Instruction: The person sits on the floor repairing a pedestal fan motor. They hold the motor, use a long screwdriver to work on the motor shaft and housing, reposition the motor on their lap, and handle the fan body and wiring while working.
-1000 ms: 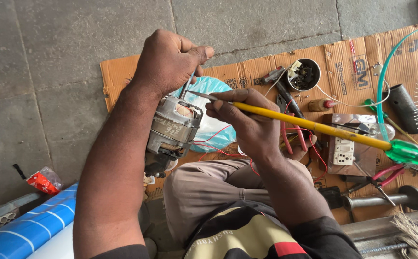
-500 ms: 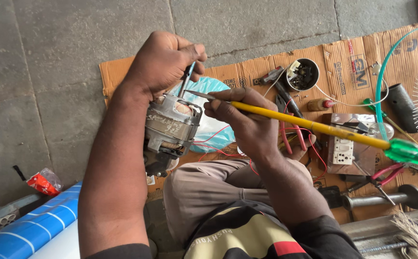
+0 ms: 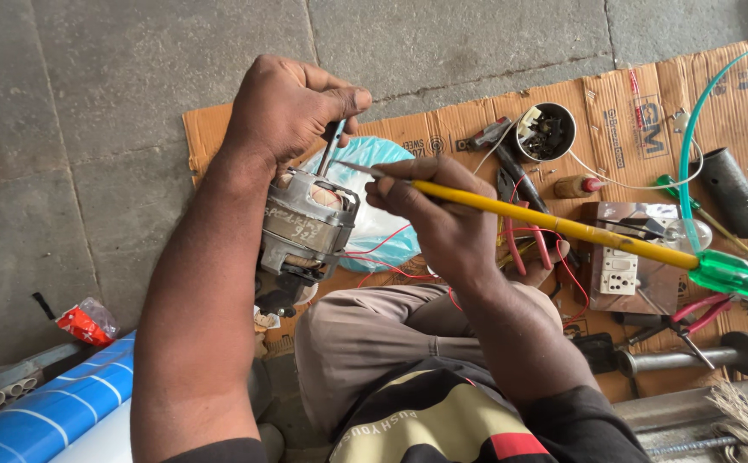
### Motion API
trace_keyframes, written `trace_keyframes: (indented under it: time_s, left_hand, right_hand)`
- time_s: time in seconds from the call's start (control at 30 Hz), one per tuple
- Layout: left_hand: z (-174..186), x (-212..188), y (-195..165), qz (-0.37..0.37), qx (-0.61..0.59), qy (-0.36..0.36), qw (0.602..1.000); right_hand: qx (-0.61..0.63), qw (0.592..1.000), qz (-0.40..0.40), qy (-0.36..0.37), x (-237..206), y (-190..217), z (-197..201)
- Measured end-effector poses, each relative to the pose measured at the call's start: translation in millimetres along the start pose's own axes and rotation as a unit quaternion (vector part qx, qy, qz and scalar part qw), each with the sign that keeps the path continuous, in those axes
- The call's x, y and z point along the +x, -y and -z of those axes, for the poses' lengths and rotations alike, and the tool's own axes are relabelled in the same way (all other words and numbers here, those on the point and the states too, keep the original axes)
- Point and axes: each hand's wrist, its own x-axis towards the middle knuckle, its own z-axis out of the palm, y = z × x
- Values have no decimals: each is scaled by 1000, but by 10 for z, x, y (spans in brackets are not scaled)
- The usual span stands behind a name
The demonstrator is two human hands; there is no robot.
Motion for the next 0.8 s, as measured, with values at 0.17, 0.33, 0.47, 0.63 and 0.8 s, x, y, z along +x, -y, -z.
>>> trace_keyframes:
  time_s: [0.17,0.33,0.47,0.63,0.8]
  left_hand:
    - [-5,10,24,2,11,-1,1000]
    - [-3,-8,21,10,-9,8,1000]
    - [-1,-11,51,-5,-38,11,999]
    - [-11,17,126,-76,56,-48,994]
    - [-11,20,147,-109,81,-50,989]
  right_hand:
    - [49,999,-2,-16,5,-23,27]
    - [16,1000,-16,-5,12,-91,43]
    - [103,994,-18,-15,21,-172,20]
    - [146,988,-15,-35,-95,-239,68]
    - [189,980,-9,-54,-134,-266,88]
